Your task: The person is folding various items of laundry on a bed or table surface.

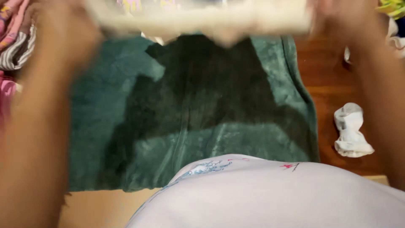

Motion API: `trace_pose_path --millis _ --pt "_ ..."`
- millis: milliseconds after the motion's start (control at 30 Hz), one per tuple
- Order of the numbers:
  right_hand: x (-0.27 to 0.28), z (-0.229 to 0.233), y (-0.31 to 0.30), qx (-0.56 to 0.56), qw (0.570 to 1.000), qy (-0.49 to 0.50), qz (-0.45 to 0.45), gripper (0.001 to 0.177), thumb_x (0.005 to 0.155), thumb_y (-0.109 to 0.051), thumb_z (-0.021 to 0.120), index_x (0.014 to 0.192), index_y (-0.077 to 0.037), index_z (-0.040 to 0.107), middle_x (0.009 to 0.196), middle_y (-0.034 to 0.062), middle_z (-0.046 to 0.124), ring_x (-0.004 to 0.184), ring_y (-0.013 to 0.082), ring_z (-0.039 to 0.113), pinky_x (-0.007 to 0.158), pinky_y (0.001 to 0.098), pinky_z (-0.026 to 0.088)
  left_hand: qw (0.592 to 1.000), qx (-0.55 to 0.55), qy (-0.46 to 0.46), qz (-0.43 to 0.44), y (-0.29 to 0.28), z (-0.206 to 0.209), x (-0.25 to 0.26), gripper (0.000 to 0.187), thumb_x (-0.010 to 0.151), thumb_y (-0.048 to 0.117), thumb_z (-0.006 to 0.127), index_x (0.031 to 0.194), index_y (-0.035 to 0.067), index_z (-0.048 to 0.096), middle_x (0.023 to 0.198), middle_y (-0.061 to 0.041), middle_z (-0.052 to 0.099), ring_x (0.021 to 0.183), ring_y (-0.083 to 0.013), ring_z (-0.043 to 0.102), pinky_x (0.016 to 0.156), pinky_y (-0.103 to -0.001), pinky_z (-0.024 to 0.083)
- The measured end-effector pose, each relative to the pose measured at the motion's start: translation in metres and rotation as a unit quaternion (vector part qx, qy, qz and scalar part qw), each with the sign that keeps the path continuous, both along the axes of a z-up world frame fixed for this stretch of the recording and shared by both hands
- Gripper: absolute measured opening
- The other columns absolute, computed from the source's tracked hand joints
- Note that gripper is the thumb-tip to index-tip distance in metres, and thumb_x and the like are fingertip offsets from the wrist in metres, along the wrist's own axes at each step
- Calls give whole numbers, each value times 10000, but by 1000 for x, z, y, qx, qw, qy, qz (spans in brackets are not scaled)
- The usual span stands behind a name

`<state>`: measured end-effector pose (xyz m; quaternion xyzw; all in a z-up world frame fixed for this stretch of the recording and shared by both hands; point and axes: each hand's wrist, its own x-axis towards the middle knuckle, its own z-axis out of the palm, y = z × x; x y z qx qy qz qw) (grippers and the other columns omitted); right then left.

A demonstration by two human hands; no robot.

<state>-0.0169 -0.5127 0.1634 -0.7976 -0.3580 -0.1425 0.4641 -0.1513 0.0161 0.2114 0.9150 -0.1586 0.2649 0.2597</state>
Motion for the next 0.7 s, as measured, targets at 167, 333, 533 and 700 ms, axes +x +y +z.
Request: trace_pose_path --millis 167,333,533,700 --pt "-155 -133 -3 -73 937 289 -182 291 897 -90 708 1185 -65 669 849 70 583 752 126 547 684 281 485 988 16 155 -14 -16 -160 -111 338 719 -116 580 960 72 725 919 -200 654 913 -436 636 792 -502 515" --pt "-217 -143 57 -172 944 138 -246 588 760 -216 829 1244 -6 570 1024 181 609 882 334 609 736 412 499 964 20 266 -10 -39 -186 -138 292 692 -62 670 953 68 691 933 -186 636 963 -426 607 813 -491 493" --pt "-193 -170 31 -175 926 106 -318 331 852 -112 680 1167 -10 658 1053 227 655 941 432 632 821 451 498 962 16 274 3 -28 -166 -121 274 716 -61 654 957 65 686 939 -189 642 964 -423 625 813 -485 498" --pt "-181 -189 -23 235 868 379 -218 117 905 -73 656 991 -6 699 941 131 724 877 253 655 880 353 472 962 -2 273 19 -29 -163 -124 320 716 -102 566 972 46 687 960 -193 670 985 -431 639 833 -485 505"
